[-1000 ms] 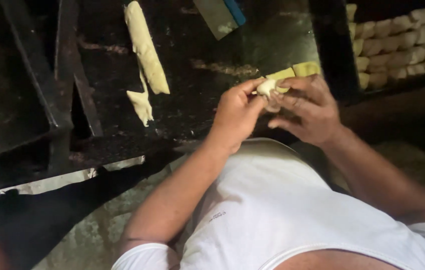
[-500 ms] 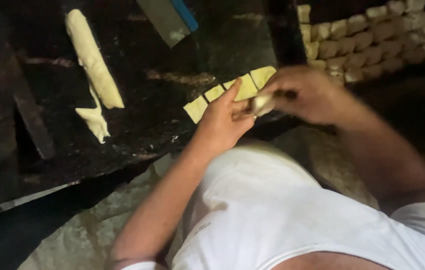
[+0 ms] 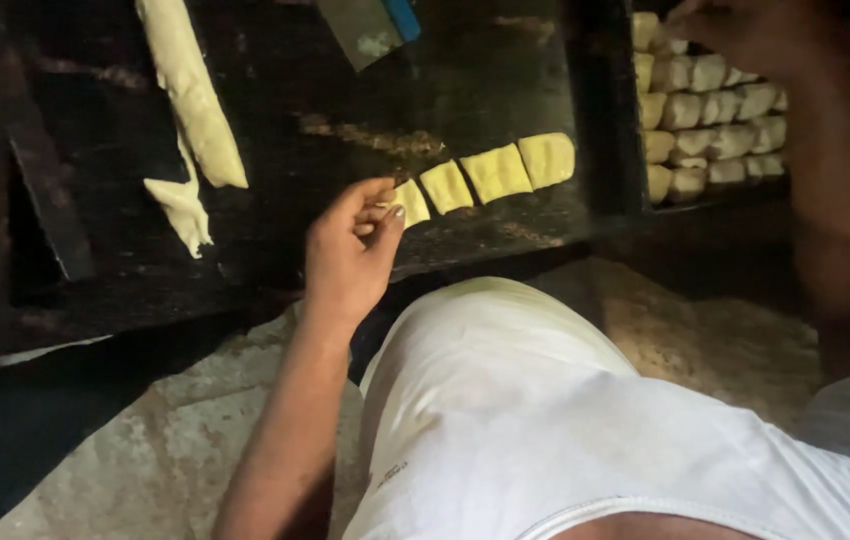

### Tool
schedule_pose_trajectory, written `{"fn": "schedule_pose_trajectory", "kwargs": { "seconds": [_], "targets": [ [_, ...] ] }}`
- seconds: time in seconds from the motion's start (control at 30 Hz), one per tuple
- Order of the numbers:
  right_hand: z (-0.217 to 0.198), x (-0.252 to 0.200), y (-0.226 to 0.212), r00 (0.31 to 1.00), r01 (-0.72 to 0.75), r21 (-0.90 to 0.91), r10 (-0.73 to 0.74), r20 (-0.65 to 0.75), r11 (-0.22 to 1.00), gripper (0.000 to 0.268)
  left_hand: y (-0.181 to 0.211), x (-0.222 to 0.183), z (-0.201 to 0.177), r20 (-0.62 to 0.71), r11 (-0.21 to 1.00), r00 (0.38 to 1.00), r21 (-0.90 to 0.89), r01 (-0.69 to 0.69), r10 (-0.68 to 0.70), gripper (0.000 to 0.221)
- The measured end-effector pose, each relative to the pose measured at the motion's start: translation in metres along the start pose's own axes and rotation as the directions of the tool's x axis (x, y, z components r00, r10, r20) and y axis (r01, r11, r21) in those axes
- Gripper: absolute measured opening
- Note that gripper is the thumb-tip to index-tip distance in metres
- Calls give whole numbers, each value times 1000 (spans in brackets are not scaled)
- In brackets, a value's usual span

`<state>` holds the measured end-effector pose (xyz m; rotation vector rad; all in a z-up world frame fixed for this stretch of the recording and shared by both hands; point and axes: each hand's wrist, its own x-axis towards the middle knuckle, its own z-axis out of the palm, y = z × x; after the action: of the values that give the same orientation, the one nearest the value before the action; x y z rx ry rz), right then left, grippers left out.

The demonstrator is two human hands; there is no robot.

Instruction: Manually shaping and cutting dough pieces on a bakery work table.

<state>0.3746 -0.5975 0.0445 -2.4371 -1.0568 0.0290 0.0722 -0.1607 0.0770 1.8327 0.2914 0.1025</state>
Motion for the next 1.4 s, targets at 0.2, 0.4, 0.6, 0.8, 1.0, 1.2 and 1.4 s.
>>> {"fn": "schedule_pose_trajectory", "kwargs": {
  "seconds": [0.2, 0.4, 0.6, 0.8, 1.0, 1.2, 1.4],
  "targets": [
    [0, -22, 22, 998, 65, -415, -61, 24, 908, 12, -19, -4, -20, -78, 937, 985, 327, -122, 156, 29],
    [6, 27, -175, 989, -144, -375, 144, -27, 916, 15, -5, 11, -6, 100, 776, 981, 601, -192, 165, 38],
    [67, 47, -247, 999, 53, -38, -54, 1, 998, 9, -34, -3, -9, 263, 796, 848, 301, -525, 460, 18],
    [175, 92, -386, 988, 12, 148, -35, 154, 989, 26, -54, -25, -121, -223, 989, 975, -138, -43, 11, 30],
    [257, 142, -475, 937, 345, -19, -346, -44, 938, 50, -127, 28, -169, -483, 978, 869, -107, -177, 104, 23],
    [270, 167, -480, 938, 345, -64, -346, 7, 936, 31, -144, 49, -171, -432, 990, 892, 7, -142, 131, 19],
    [179, 147, -489, 668, -111, 135, -27, 744, 985, 22, -151, 44, -160, -270, 960, 944, -146, -237, 192, 26]
  ]
}}
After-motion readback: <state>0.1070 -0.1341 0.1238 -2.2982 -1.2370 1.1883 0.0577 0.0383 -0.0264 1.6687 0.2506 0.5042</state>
